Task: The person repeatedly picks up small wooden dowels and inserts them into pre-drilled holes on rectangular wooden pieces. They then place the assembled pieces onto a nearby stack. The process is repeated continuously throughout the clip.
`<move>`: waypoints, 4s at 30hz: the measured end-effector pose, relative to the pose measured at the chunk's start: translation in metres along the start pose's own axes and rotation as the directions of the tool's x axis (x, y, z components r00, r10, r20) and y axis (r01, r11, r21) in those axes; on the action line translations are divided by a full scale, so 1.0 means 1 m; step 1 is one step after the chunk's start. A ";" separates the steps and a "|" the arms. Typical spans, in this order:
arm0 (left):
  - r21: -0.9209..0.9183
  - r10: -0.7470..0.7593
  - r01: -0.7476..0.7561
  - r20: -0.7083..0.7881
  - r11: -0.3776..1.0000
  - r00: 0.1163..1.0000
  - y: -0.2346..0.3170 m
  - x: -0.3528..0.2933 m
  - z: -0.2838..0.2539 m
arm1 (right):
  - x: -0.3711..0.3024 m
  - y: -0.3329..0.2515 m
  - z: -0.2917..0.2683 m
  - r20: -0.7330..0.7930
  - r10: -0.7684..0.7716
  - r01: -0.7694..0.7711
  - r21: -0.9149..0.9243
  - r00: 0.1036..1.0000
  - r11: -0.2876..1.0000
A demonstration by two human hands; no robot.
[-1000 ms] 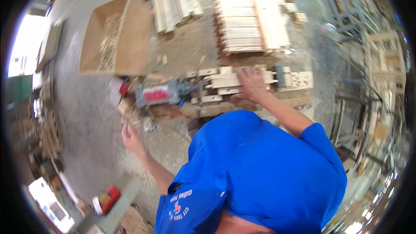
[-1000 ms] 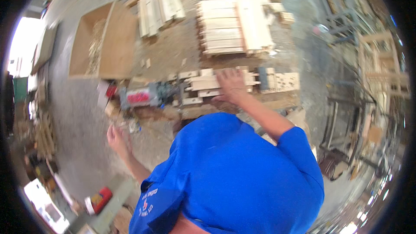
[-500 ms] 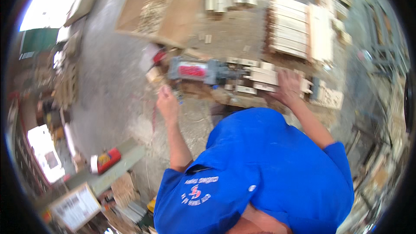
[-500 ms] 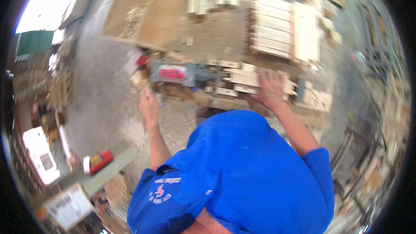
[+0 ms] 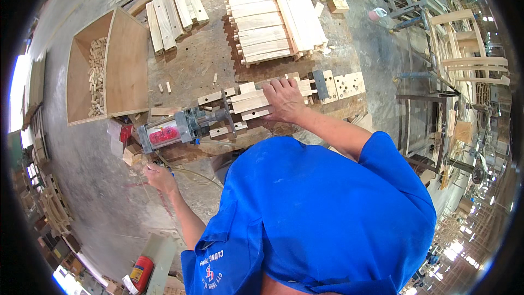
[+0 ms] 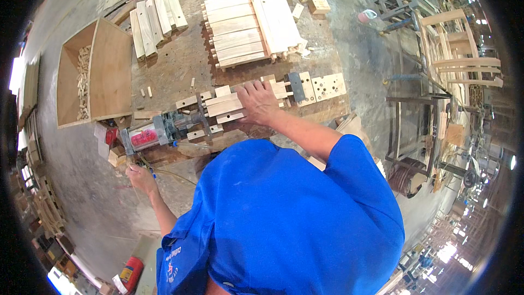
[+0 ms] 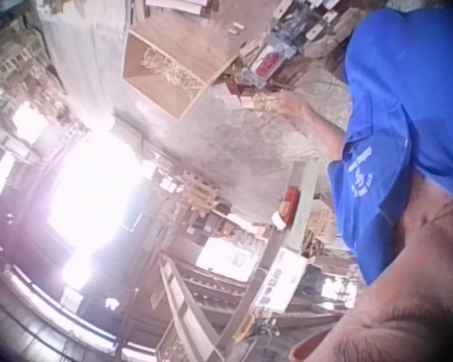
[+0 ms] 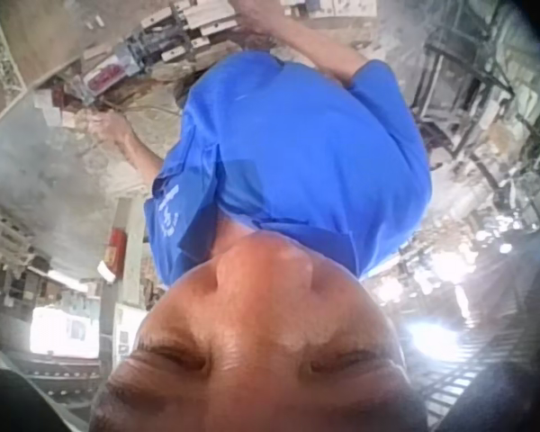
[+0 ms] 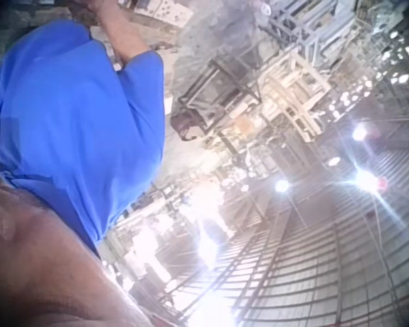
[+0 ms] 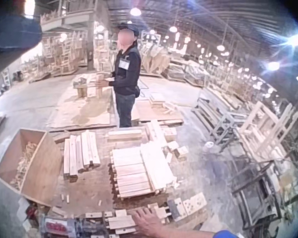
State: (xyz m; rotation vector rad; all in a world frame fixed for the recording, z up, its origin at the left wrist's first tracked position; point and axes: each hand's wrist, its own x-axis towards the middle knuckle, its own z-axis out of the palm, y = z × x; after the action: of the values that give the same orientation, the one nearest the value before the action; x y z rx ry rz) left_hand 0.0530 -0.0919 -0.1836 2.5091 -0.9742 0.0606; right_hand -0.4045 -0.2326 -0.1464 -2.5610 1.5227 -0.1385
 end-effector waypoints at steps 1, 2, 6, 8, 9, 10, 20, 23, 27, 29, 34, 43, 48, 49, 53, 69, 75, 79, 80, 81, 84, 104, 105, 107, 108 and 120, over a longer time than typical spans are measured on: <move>0.015 0.018 -0.018 0.005 1.000 1.000 0.001 0.002 -0.002 | 0.000 0.000 0.001 0.002 0.011 -0.011 -0.012 1.000 1.000; 0.033 0.013 -0.014 0.046 0.999 0.999 0.002 0.004 -0.004 | -0.002 0.002 0.002 0.004 0.022 -0.022 -0.023 1.000 0.999; 0.116 -0.015 -0.002 0.145 0.993 0.989 0.006 0.007 -0.009 | -0.002 0.004 0.002 -0.051 0.001 -0.003 -0.028 0.999 1.000; 0.138 -0.020 -0.001 0.154 0.990 0.988 0.005 0.008 -0.010 | -0.002 0.004 0.001 -0.029 0.011 -0.012 -0.031 1.000 0.999; 0.138 -0.019 -0.003 0.157 0.990 0.987 0.005 0.008 -0.011 | -0.002 0.003 0.000 -0.017 0.017 -0.018 -0.034 1.000 0.999; 0.138 -0.016 -0.006 0.159 0.990 0.987 0.005 0.008 -0.011 | -0.002 0.003 0.000 0.001 0.023 -0.023 -0.035 1.000 0.999; 0.311 0.133 -0.203 0.232 0.929 0.964 0.015 0.017 -0.011 | -0.002 -0.001 -0.002 -0.018 0.027 -0.027 -0.027 0.999 0.999; 0.264 0.122 -0.174 0.201 0.949 0.972 0.011 0.015 -0.010 | -0.003 0.001 0.000 -0.052 0.004 -0.006 -0.031 0.999 1.000; 0.048 0.094 -0.100 0.107 0.994 0.990 0.001 0.008 -0.010 | -0.004 0.006 0.004 0.003 0.011 -0.011 -0.020 1.000 1.000; -0.025 0.068 -0.067 0.083 0.997 0.994 -0.001 0.006 -0.009 | -0.002 0.008 0.003 0.038 -0.006 0.007 -0.026 0.999 1.000; -0.081 0.038 -0.036 0.018 0.996 0.999 -0.001 0.002 -0.002 | -0.003 0.012 -0.004 0.060 -0.052 0.055 -0.052 0.997 0.997; 0.005 0.082 -0.082 0.072 0.997 0.994 -0.003 0.003 -0.005 | -0.003 0.009 -0.004 0.027 -0.024 0.025 -0.008 0.999 1.000; 0.221 0.072 -0.112 0.182 0.969 0.981 0.006 0.009 -0.008 | -0.001 0.006 -0.004 0.048 -0.020 0.022 -0.045 0.999 0.999; 0.252 0.090 -0.145 0.219 0.957 0.972 0.007 0.011 -0.009 | 0.000 0.005 -0.004 0.048 -0.002 0.003 -0.019 0.999 1.000; 0.237 0.119 -0.176 0.235 0.955 0.965 0.016 0.015 -0.012 | 0.000 0.005 -0.004 0.066 -0.025 0.026 -0.014 0.998 1.000; 0.167 0.065 -0.095 0.176 0.981 0.982 0.013 0.012 -0.016 | 0.033 0.035 -0.054 0.256 -0.221 0.214 0.057 0.941 0.975; 0.123 0.068 -0.089 0.161 0.988 0.985 0.012 0.008 -0.014 | 0.097 0.027 -0.116 0.397 0.283 -0.488 0.726 0.873 0.485; 0.091 0.099 -0.112 0.137 0.990 0.986 0.008 0.007 -0.017 | 0.136 0.028 -0.155 0.448 0.195 -0.400 0.884 0.873 -0.241; 0.071 0.117 -0.126 0.122 0.989 0.986 0.011 0.008 -0.015 | 0.140 0.034 -0.153 0.429 0.178 -0.365 0.880 0.886 -0.305; 0.058 0.120 -0.128 0.121 0.990 0.985 0.014 0.009 -0.013 | 0.143 0.040 -0.152 0.409 0.159 -0.331 0.869 0.898 -0.367; 0.045 0.109 -0.115 0.117 0.992 0.987 0.015 0.009 -0.014 | 0.151 0.047 -0.143 0.418 0.175 -0.329 0.862 0.891 -0.385; 0.045 0.082 -0.090 0.145 0.995 0.986 0.013 0.009 -0.018 | 0.178 0.084 -0.103 -0.126 0.549 -0.545 0.065 0.826 0.836; 0.050 0.074 -0.082 0.147 0.995 0.986 0.012 0.010 -0.018 | 0.182 0.083 -0.102 -0.104 0.552 -0.549 0.054 0.828 0.834; 0.061 0.056 -0.067 0.156 0.996 0.986 0.013 0.009 -0.019 | 0.183 0.082 -0.097 -0.100 0.549 -0.550 0.019 0.830 0.835; 0.058 0.045 -0.055 0.163 0.997 0.986 0.014 0.010 -0.019 | 0.183 0.082 -0.095 -0.121 0.543 -0.547 -0.001 0.831 0.837; 0.070 0.036 -0.049 0.171 0.996 0.985 0.013 0.010 -0.019 | 0.178 0.081 -0.074 -0.167 0.513 -0.530 -0.075 0.842 0.845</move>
State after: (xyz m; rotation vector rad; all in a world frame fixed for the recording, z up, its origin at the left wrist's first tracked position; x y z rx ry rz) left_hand 0.0542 -0.0985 -0.1597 2.5946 -1.1119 -0.1072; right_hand -0.4008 -0.4337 -0.0888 -2.1422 2.2859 -0.1663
